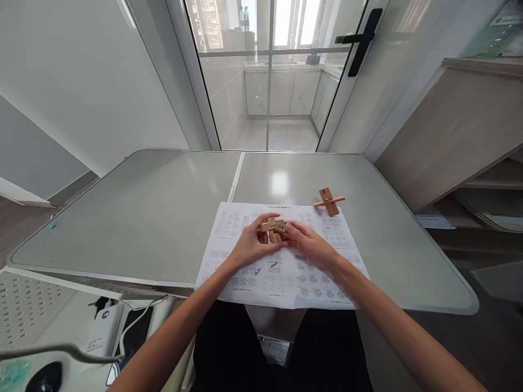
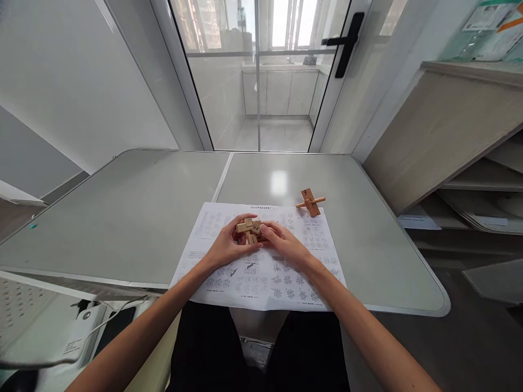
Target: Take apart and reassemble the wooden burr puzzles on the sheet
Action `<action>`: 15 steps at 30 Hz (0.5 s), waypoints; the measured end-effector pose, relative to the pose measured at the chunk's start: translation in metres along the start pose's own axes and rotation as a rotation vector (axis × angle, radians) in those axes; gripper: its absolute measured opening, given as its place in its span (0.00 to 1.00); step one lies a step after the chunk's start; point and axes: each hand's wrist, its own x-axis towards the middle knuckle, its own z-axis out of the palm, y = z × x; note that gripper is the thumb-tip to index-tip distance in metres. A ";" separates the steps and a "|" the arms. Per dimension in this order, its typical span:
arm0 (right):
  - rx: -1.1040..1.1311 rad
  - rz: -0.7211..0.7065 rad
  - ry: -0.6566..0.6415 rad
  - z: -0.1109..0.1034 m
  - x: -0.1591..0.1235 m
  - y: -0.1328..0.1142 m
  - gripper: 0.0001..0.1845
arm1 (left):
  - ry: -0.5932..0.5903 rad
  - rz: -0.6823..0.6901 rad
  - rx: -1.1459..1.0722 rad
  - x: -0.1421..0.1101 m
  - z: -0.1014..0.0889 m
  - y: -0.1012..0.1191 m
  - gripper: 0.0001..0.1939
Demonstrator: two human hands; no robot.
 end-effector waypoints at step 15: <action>-0.064 -0.009 -0.120 -0.003 -0.003 -0.005 0.22 | -0.085 0.067 0.024 -0.003 0.001 0.005 0.35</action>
